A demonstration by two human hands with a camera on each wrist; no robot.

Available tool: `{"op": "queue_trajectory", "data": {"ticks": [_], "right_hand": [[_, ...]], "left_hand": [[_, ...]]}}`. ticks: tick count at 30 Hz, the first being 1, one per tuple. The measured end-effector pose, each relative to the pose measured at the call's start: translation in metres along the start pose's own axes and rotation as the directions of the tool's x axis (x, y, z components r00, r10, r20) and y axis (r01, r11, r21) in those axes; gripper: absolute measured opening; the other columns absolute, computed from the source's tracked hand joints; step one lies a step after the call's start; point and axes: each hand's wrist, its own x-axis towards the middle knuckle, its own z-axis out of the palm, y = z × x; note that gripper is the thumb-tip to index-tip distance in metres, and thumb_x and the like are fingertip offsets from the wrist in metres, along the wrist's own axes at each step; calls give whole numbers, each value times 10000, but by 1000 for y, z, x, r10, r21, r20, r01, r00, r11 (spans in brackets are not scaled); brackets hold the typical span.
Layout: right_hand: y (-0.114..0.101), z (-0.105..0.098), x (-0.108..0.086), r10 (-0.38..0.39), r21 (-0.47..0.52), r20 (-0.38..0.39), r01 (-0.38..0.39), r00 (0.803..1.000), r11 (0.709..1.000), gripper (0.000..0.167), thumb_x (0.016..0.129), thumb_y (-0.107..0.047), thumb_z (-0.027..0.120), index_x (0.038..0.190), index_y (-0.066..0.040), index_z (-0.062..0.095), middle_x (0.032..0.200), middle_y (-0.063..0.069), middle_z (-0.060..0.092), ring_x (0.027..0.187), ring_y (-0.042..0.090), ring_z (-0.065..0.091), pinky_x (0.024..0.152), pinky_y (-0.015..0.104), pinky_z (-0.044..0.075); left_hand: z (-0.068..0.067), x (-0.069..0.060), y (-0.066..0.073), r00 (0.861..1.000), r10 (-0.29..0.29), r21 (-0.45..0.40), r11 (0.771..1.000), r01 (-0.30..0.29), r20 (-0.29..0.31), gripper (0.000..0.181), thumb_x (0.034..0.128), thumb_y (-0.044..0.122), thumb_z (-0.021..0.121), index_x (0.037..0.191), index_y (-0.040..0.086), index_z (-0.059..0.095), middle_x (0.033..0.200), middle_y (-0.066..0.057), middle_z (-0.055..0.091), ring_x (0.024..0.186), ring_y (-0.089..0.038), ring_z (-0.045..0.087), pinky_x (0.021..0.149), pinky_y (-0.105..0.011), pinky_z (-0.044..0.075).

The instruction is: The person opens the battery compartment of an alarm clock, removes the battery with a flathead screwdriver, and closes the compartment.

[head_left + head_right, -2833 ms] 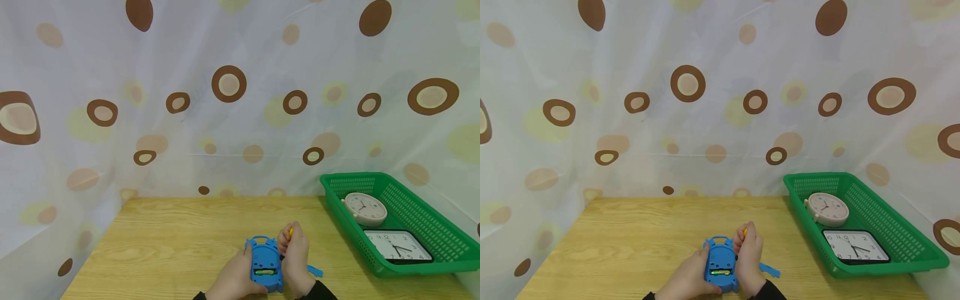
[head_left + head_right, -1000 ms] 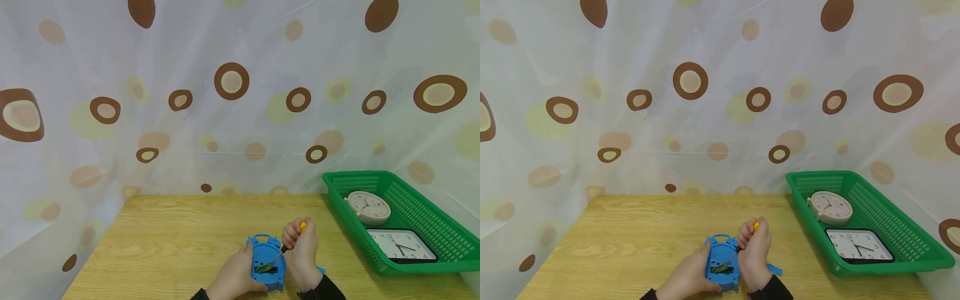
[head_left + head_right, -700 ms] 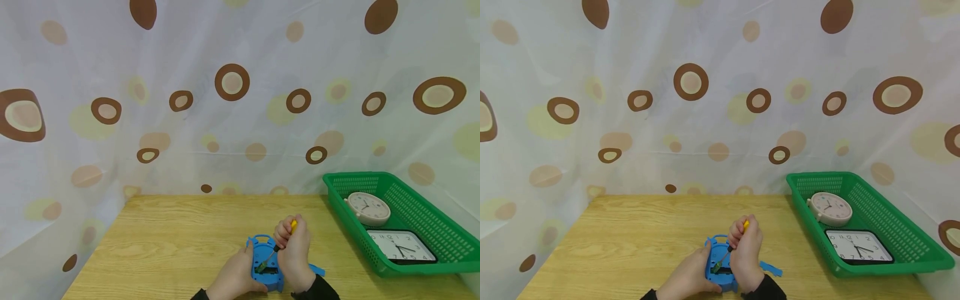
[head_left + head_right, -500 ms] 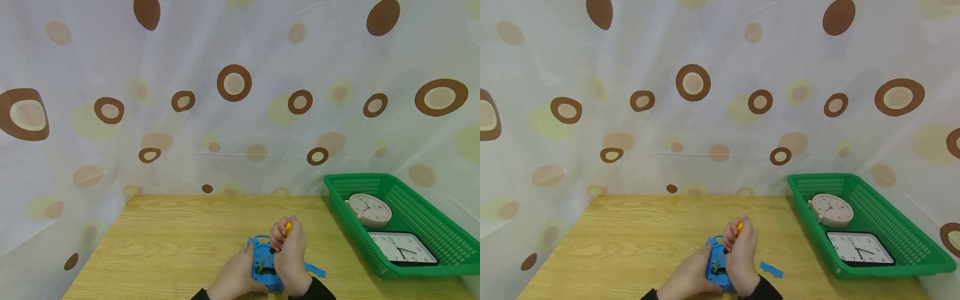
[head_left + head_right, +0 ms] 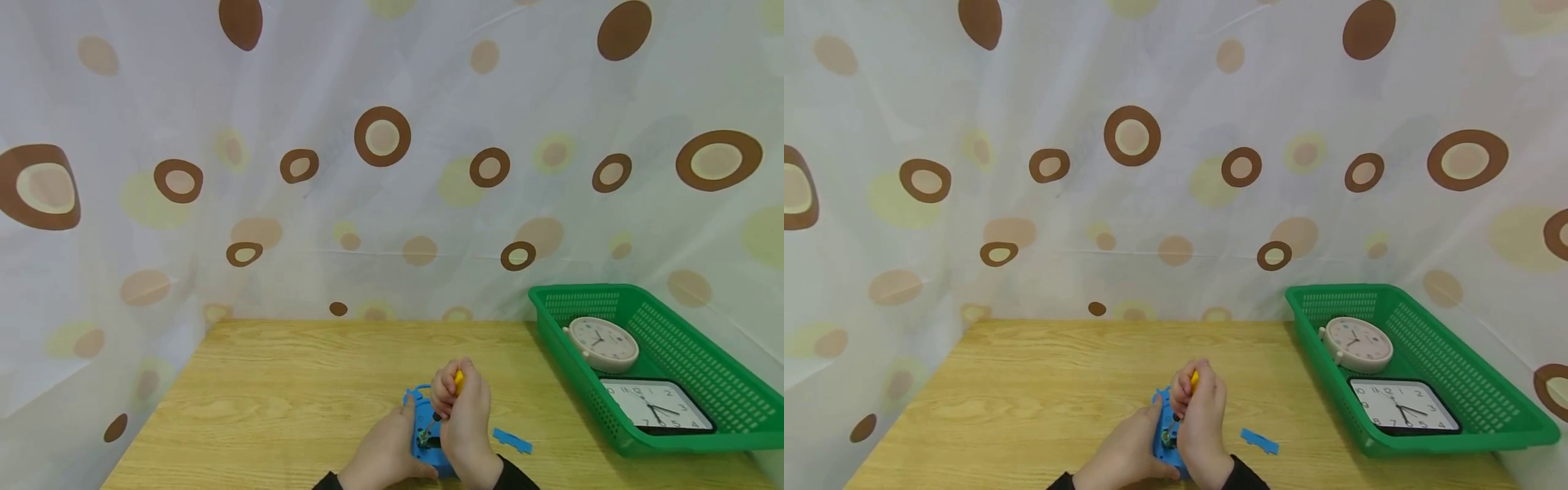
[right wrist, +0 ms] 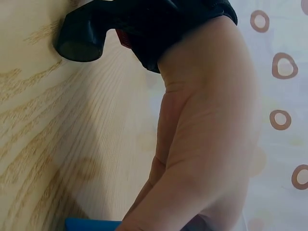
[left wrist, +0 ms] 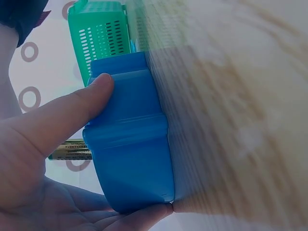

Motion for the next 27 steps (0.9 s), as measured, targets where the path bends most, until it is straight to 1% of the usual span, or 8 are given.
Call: {"op": "queue_trajectory", "data": {"ticks": [4, 9, 13, 17, 22, 23, 25, 27], "right_hand": [[1, 1, 0, -14, -4, 9, 14, 1000, 1000, 471, 1183, -440, 192, 821, -164, 314, 691, 11, 206, 592, 192, 149, 585, 438, 204], [0, 2, -1, -15, -1, -2, 15, 1000, 1000, 471, 1184, -435, 195, 818, -164, 315, 690, 9, 208, 592, 184, 156, 585, 434, 207], [-2, 3, -2, -25, 12, -2, 25, 1000, 1000, 479, 1183, -439, 202, 803, -170, 314, 677, 11, 200, 577, 181, 155, 577, 432, 195], [-5, 3, -2, -40, 27, 3, 40, 999, 999, 488, 1183, -440, 205, 785, -178, 314, 666, 15, 191, 563, 183, 151, 571, 428, 179], [-9, 4, -1, -51, 33, 7, 51, 999, 998, 506, 1184, -431, 217, 759, -174, 317, 645, 16, 195, 543, 194, 150, 550, 424, 167], [-10, 4, 0, -52, 37, 6, 52, 999, 998, 514, 1184, -424, 219, 747, -172, 317, 635, 16, 197, 533, 199, 146, 540, 423, 157], [-12, 5, 2, -44, 47, -4, 44, 999, 998, 525, 1184, -398, 216, 721, -171, 315, 610, 9, 202, 512, 206, 143, 526, 417, 141], [-14, 4, 4, -26, 63, -24, 27, 999, 998, 534, 1179, -368, 214, 692, -173, 314, 580, -9, 216, 489, 199, 146, 515, 407, 123]], "left_hand": [[0, 0, 0, 1000, 3, 7, 1000, -4, 7, 1220, 713, 336, 1014, 1599, -130, 316, 1096, -146, 682, 899, -182, 656, 810, -299, 588], [1, 0, 1, 1000, 2, 29, 1000, -2, 1, 1218, 707, 347, 1016, 1594, -129, 329, 1220, -195, 684, 995, -246, 694, 860, -340, 609], [1, 1, 2, 1000, 1, 32, 999, -1, -2, 1216, 707, 346, 1016, 1592, -131, 332, 1222, -201, 684, 1032, -276, 700, 880, -361, 613], [0, 1, 2, 1000, -3, 42, 999, 4, -10, 1217, 700, 351, 1020, 1587, -132, 341, 1273, -227, 679, 1087, -314, 704, 906, -397, 620], [1, 2, 3, 1000, -21, 63, 998, 21, -6, 1211, 703, 362, 1017, 1594, -112, 348, 1214, -213, 691, 956, -258, 704, 807, -353, 616], [1, 2, 3, 1000, -26, 67, 997, 26, -3, 1211, 703, 366, 1016, 1595, -110, 348, 1215, -214, 691, 956, -263, 705, 807, -356, 618], [1, 3, 3, 999, -37, 64, 997, 36, 2, 1211, 704, 365, 1016, 1597, -106, 347, 1244, -222, 686, 993, -288, 710, 832, -376, 622], [2, 3, 3, 999, -42, 56, 998, 41, 5, 1219, 701, 362, 1018, 1601, -104, 341, 1330, -244, 663, 1097, -341, 707, 894, -416, 623]]}}
